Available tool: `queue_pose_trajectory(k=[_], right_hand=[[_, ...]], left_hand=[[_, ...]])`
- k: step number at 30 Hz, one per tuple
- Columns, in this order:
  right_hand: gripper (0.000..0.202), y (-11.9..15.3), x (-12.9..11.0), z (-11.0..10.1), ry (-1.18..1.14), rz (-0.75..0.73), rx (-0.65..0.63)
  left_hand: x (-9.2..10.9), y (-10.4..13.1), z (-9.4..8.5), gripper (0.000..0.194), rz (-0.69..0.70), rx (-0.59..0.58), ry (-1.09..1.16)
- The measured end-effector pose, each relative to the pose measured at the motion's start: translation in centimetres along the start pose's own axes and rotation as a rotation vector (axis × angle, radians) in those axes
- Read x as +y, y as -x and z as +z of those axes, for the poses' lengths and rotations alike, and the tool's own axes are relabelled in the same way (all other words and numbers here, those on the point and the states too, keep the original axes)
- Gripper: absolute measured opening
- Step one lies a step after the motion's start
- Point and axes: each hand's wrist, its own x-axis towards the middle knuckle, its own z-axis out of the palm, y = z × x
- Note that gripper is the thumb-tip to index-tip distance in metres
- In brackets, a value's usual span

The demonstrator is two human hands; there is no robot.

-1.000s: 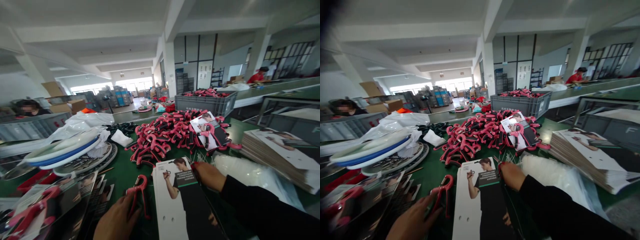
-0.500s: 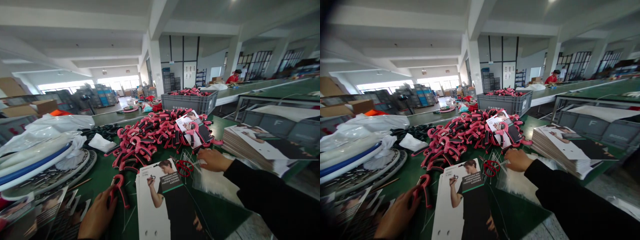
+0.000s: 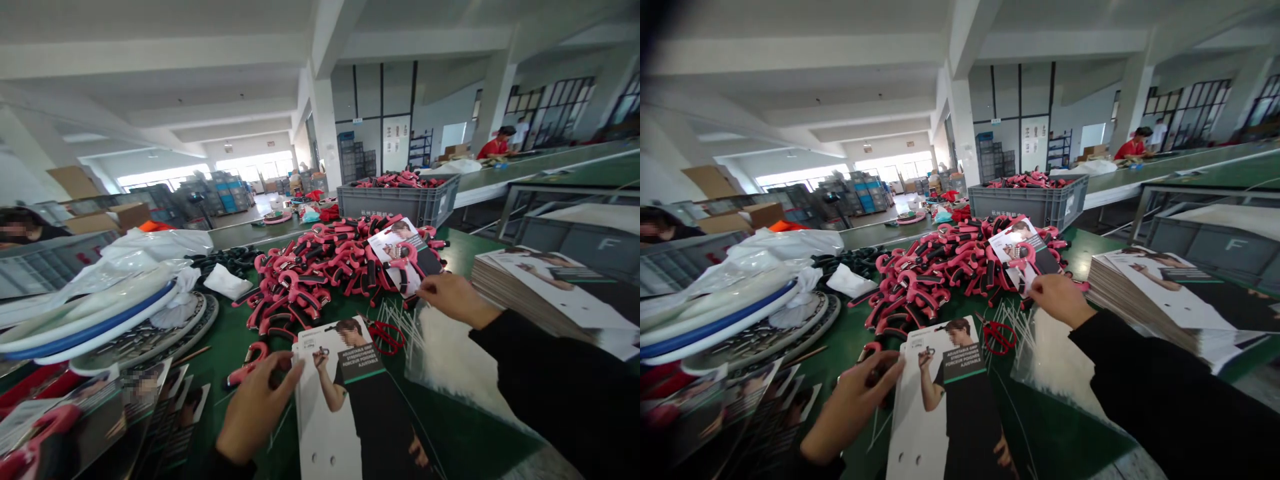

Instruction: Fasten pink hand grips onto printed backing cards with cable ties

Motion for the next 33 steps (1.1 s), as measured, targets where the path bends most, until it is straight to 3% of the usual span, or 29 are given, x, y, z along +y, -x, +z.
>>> queue_pose_trajectory(k=[2,4,9,15,20,25,29,33], right_hand=[[0.030,0.2,-0.2,-0.5,-0.144,0.031,0.055],[0.036,0.5,-0.6,-0.5,-0.281,0.054,0.102],[0.030,1.1,-0.8,0.4,-0.540,0.106,0.078],[0.029,2.0,-0.6,0.5,-0.772,0.208,0.017],[0.027,2.9,-0.9,0.5,-0.825,0.224,0.008],[0.020,2.7,-1.0,1.4,-0.773,0.196,0.017],[0.019,1.9,-0.5,1.7,-0.733,0.180,0.032],[0.017,1.1,-0.3,1.1,-0.797,0.213,0.086]], left_hand=[[2.0,-0.7,0.6,0.058,-0.059,0.021,0.139],[2.7,-1.6,1.1,0.065,-0.100,0.038,0.275],[1.9,-3.6,1.6,0.053,-0.140,-0.057,0.545],[2.2,-3.3,0.8,0.051,-0.165,-0.009,0.805],[3.1,-1.8,-0.2,0.047,-0.164,0.008,0.874],[4.0,-0.3,0.2,0.037,-0.258,0.030,0.840],[3.3,0.3,0.8,0.036,-0.311,0.049,0.834],[2.0,0.2,1.4,0.043,-0.250,0.019,0.942]])
